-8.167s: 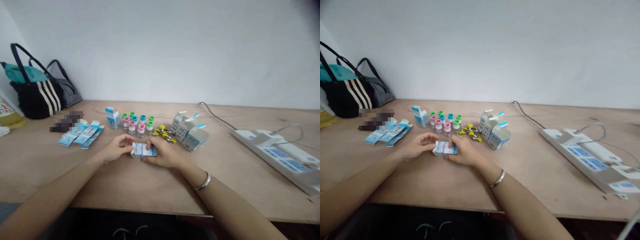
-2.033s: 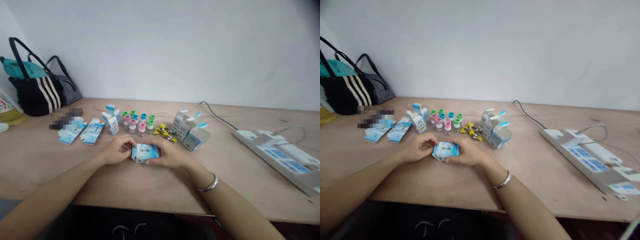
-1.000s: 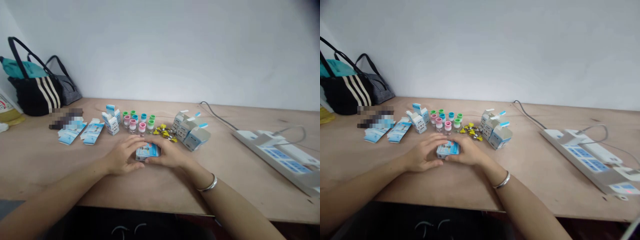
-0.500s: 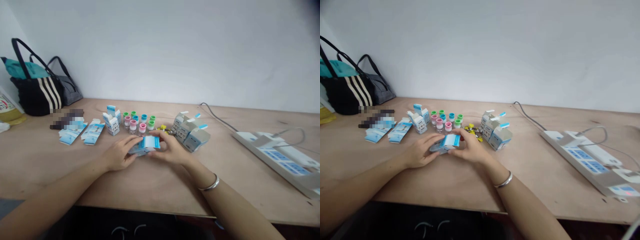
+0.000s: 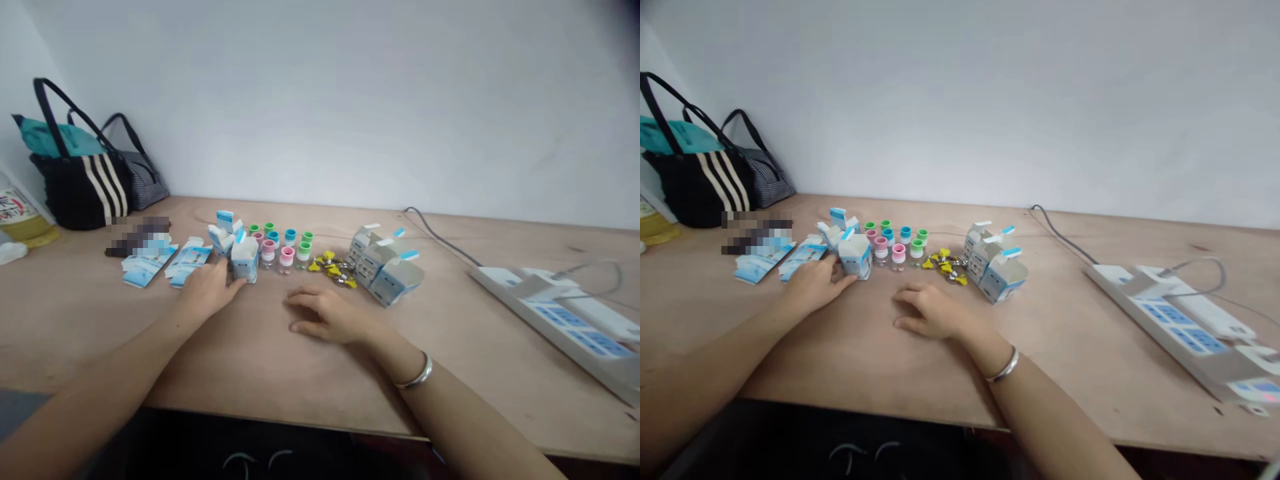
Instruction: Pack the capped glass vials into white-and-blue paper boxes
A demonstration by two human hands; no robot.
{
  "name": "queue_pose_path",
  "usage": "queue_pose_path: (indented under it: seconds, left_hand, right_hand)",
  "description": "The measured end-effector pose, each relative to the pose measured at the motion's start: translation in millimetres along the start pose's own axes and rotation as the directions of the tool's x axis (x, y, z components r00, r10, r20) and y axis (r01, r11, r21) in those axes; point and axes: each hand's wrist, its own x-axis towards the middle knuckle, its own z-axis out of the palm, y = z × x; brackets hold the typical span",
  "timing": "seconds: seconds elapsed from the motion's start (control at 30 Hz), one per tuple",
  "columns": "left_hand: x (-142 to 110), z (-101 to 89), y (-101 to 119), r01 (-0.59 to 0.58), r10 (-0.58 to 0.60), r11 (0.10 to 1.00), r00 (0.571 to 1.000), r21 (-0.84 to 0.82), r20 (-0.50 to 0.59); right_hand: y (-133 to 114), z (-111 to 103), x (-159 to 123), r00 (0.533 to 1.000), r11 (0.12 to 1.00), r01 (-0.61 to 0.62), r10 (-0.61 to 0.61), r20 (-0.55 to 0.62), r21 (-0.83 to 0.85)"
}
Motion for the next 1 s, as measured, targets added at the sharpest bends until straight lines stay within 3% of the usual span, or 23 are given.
queue_pose_path:
  seconds: [0.17,0.27,0.37,0.43,0.57,0.77,0.9,1.0]
  left_hand:
    - [1.1,-0.6,1.6,-0.031,0.038,0.992,0.998,0.119,-0.050]
    - [-3.1,1.3,9.6,-0.176,0.181,0.981,0.982,0.087,-0.060]
    - [-6.3,4.6,17.5,-0.341,0.343,0.939,0.939,0.047,-0.029]
    - [-6.1,6.6,19.2,-0.358,0.360,0.932,0.933,0.052,-0.023]
    - [-2.3,4.9,14.5,-0.210,0.214,0.972,0.976,0.102,-0.033]
    - [-3.8,-16.2,-2.1,-0.037,0.021,0.980,0.996,0.194,0.083]
    - [-2.1,-20.3,-19.0,0.105,-0.104,0.955,0.994,0.276,-0.016]
    - [3.3,-11.2,-28.4,0.158,-0.161,0.962,0.987,0.225,-0.003]
  right_hand:
    - [0.1,0.6,0.2,1.000,1.000,-0.002,0.002,0.018,-0.014]
    - [-1.0,-0.3,0.4,1.000,1.000,0.007,-0.007,0.009,-0.010]
    - [-2.7,-1.0,0.5,1.000,1.000,0.006,-0.006,-0.005,-0.003]
    - [-3.5,-1.1,0.5,1.000,1.000,0.000,0.000,-0.006,-0.006]
    - [-3.6,-0.6,0.6,1.000,1.000,0.002,-0.002,0.000,-0.012]
    - [-2.1,-0.3,0.3,1.000,1.000,0.016,-0.016,0.010,-0.006]
    - [-1.1,-0.8,0.2,1.000,1.000,0.018,-0.018,0.011,0.006]
    - [-0.2,-0.2,0.1,1.000,1.000,0.010,-0.010,0.021,0.003]
